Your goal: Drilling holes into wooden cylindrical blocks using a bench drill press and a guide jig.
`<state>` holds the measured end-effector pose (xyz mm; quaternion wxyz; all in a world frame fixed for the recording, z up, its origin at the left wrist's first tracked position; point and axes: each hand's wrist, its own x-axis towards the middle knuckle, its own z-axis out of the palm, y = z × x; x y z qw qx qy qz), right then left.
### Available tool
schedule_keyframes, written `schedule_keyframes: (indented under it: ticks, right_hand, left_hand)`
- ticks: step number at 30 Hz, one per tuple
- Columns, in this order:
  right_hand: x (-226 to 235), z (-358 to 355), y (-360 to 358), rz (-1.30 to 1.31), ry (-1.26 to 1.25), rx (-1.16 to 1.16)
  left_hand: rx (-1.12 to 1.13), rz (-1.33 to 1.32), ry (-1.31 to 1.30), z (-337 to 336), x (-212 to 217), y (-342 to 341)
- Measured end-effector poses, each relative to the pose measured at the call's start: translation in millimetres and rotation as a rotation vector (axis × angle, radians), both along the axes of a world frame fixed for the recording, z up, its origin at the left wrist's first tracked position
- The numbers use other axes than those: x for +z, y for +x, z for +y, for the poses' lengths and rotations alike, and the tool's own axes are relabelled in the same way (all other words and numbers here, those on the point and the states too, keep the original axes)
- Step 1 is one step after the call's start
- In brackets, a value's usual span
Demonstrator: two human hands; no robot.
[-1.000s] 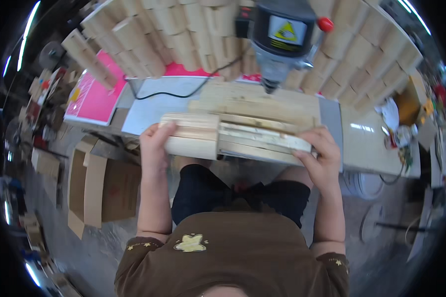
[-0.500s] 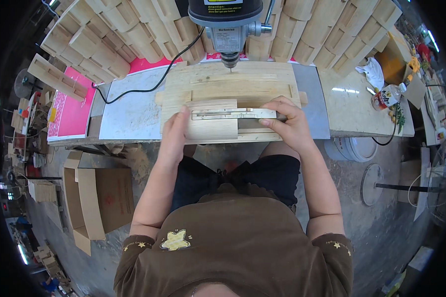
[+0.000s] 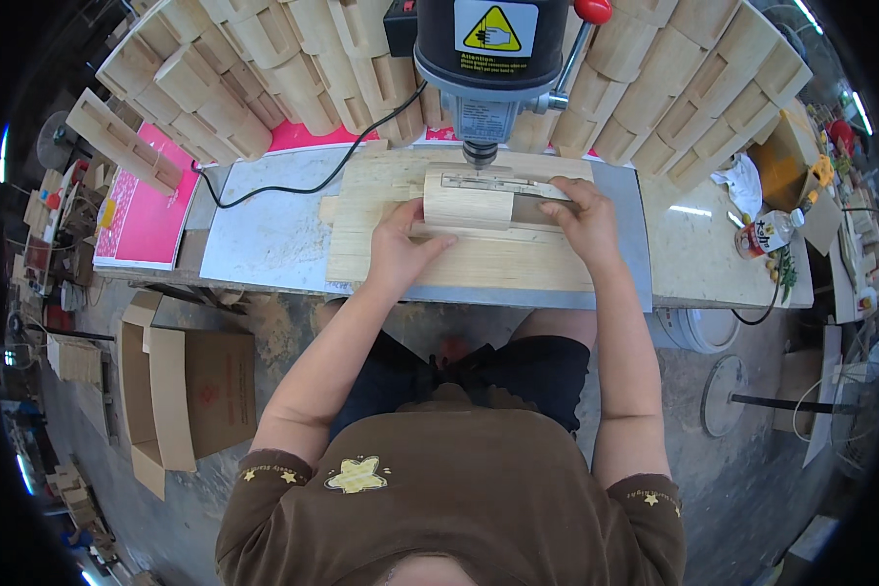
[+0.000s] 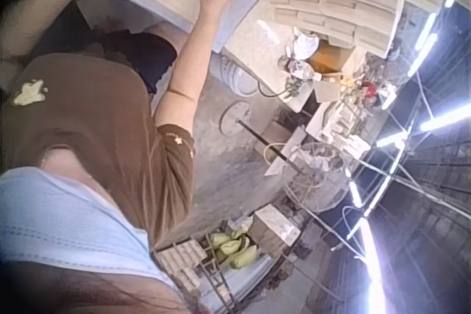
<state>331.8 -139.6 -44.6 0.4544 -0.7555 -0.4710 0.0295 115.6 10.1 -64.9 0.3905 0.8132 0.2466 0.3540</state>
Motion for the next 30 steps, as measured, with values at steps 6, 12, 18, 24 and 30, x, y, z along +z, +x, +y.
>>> schedule_keyframes:
  ticks: [6, 12, 18, 24, 30]
  right_hand:
    - [-6, 20, -6, -0.042, 0.026, -0.005]
    - [24, 18, -7, 0.225, 0.11, 0.087]
    - [155, 43, 33, 0.043, 0.593, 0.013]
    - [201, 74, 1, -0.377, 0.152, -0.212]
    - [177, 30, -44, -0.726, 0.138, -0.387]
  left_hand:
    - [0.091, -0.007, 0.184, 21, -24, 1]
    - [0.084, 0.17, 0.285, 29, -36, -2]
    - [0.106, 0.232, 0.275, 24, -32, -4]
    - [0.108, 0.24, 0.259, 23, -29, -4]
    - [0.13, 0.241, 0.282, 23, -29, -4]
